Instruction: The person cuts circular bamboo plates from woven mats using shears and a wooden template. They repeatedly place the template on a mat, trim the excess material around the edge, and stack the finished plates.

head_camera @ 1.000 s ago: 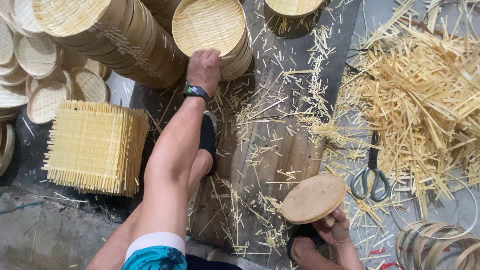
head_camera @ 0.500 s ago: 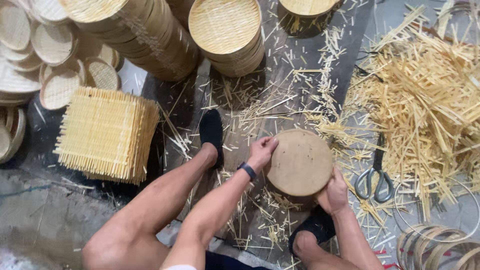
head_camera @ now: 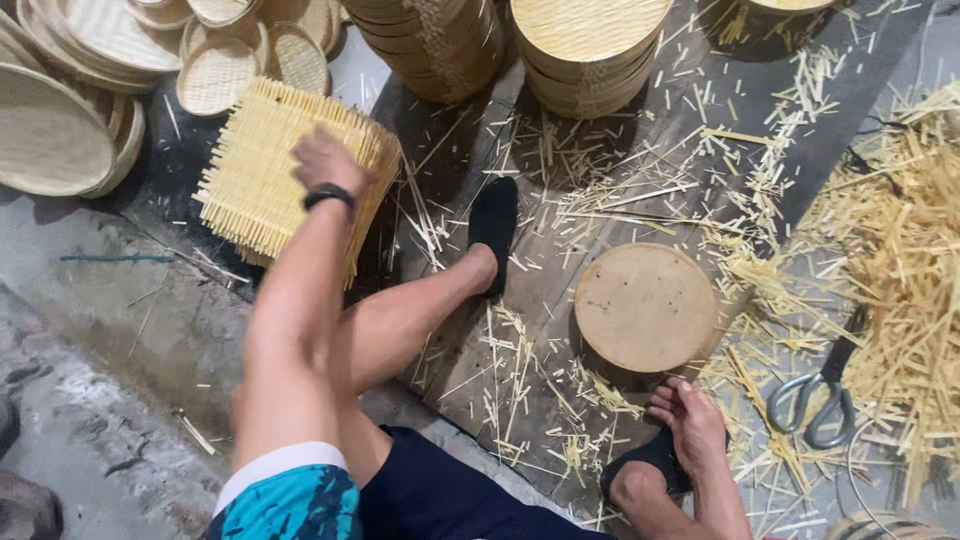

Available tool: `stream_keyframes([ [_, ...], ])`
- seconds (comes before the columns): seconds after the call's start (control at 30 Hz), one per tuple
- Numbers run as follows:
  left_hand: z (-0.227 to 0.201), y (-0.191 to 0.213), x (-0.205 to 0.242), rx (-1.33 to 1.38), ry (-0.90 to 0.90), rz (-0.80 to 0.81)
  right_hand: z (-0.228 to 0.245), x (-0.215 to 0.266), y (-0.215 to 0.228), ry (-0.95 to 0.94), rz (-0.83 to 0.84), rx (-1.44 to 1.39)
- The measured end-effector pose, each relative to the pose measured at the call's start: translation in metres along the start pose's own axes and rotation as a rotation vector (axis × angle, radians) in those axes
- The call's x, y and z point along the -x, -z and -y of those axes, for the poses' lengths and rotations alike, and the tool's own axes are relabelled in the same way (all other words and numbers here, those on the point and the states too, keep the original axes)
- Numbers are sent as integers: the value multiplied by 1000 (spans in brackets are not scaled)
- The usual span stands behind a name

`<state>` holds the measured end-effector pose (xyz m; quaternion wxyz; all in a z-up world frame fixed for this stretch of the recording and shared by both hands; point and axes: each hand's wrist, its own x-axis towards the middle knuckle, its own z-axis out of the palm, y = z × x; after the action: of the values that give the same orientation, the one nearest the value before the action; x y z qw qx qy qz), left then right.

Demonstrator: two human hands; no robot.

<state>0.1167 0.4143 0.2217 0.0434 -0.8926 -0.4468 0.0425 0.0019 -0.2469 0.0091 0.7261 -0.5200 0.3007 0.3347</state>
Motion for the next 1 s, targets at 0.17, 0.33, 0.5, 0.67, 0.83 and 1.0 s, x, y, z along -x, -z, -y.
stream_keyframes([
  [0.17, 64, 7, -9, -56, 67, 272, -1, -5, -1, 9, 26, 28],
  [0.33, 86, 5, -10, 65, 28, 202, 2, -5, 1, 19, 26, 24],
  [0.5, 80, 21, -1, -73, -35, 258, -6, -7, 5, 73, 63, 22],
  [0.67, 90, 5, -9, 5, -52, 282, -8, -8, 11, 87, 106, -14],
  [0.83, 102, 14, -21, -3, -187, 93, -9, -3, 19, 116, 162, -67],
  [1.0, 50, 135, 15, -504, -493, -356, -7, 0, 15, 124, 124, -77],
])
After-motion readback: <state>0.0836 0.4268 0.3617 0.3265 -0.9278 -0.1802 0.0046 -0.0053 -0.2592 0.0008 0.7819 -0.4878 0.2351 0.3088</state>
